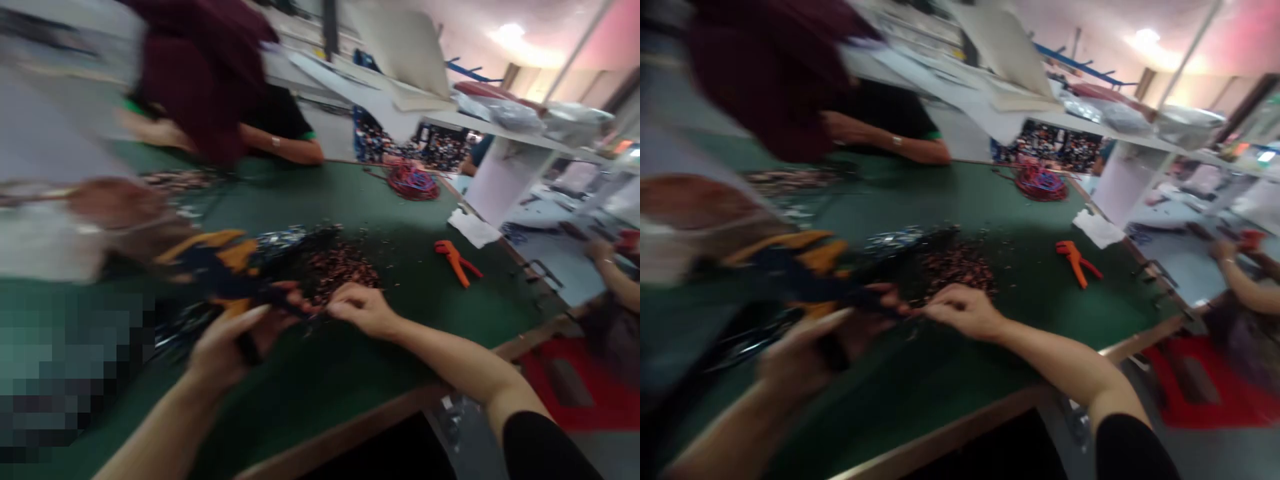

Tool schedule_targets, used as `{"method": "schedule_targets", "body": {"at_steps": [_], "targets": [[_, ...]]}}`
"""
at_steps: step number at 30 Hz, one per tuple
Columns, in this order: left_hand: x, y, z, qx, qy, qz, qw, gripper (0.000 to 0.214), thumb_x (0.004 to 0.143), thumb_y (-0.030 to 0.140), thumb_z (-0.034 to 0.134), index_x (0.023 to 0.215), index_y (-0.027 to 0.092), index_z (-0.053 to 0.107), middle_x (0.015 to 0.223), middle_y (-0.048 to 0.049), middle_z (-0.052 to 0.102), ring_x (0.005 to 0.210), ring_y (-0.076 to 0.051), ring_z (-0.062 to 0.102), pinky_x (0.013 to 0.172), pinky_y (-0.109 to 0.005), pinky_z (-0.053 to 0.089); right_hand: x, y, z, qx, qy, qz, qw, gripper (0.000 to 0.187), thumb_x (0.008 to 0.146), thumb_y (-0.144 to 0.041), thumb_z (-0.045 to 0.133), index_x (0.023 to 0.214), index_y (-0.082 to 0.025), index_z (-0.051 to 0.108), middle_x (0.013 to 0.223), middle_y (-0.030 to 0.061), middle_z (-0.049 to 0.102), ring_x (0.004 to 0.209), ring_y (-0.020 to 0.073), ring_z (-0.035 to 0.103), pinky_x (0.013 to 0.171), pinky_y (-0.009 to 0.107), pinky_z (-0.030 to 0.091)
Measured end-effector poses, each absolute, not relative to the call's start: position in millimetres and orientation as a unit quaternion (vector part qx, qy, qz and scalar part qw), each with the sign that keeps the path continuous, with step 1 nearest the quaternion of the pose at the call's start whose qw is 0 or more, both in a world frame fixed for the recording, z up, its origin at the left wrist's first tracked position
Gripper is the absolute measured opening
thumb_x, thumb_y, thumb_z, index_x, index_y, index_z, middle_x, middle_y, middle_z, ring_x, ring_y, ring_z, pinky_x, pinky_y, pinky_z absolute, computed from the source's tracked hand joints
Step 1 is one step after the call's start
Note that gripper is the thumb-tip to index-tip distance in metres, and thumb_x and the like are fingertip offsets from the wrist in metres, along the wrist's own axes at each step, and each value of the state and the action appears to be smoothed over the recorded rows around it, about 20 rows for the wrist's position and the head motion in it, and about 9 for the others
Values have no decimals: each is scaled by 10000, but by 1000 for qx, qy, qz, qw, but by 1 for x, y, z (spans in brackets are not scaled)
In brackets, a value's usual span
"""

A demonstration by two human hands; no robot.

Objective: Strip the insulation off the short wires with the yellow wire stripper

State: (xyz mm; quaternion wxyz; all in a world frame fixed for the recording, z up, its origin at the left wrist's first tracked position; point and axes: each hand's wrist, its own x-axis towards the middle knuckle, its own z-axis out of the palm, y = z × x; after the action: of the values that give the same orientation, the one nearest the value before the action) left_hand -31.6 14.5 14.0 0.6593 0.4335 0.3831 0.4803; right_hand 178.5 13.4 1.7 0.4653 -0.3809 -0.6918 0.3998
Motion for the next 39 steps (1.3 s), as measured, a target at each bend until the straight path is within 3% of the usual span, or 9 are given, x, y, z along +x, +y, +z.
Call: {"method": "schedule_targets", "body": {"at_steps": [3,7,16,22,26,30,39], "targets": [[-28,24,9,391,298,453,744,442,649,345,777,1036,146,697,787,-60,716,794,-245,704,829,-409,564,190,18,13,-417,-652,368,515,302,906,-410,601,711,-187,659,622,-30,587,592,104,554,597,215,467],[-21,20,1,395,217,428,783,410,659,316,799,1010,127,704,834,-62,702,781,-218,690,797,-391,567,203,13,20,-438,-625,372,528,294,892,-403,621,687,-192,623,581,-39,548,544,104,492,537,218,413],[-9,5,-6,445,202,365,792,449,658,333,820,1026,109,692,812,-65,689,759,-211,654,763,-352,512,210,-8,-11,-436,-534,431,582,217,812,-408,738,726,-218,677,637,-26,557,605,128,485,587,259,408],[-1,-1,-4,462,227,355,780,360,680,410,807,818,112,663,666,-31,628,619,-163,591,651,-298,460,214,-10,-16,-421,-519,452,590,161,797,-385,763,768,-233,716,680,-13,597,610,132,505,590,275,416],[-1,-2,-5,459,231,328,793,413,665,416,825,898,111,672,718,-42,654,662,-175,615,688,-305,460,213,-11,-15,-427,-530,446,582,151,842,-376,719,786,-236,727,657,-16,595,589,127,513,577,269,428],[-4,-2,-5,452,222,290,814,492,664,389,841,1042,125,671,837,-55,684,761,-190,646,780,-330,465,209,-15,-7,-449,-573,383,568,198,895,-348,647,757,-225,715,658,-5,623,591,131,561,581,266,458],[-4,-4,-12,468,214,243,823,582,657,431,854,1117,149,635,923,-58,669,839,-188,618,810,-338,447,199,-24,9,-479,-654,197,551,174,904,-256,627,754,-214,705,689,13,691,601,147,631,556,259,506]]}}
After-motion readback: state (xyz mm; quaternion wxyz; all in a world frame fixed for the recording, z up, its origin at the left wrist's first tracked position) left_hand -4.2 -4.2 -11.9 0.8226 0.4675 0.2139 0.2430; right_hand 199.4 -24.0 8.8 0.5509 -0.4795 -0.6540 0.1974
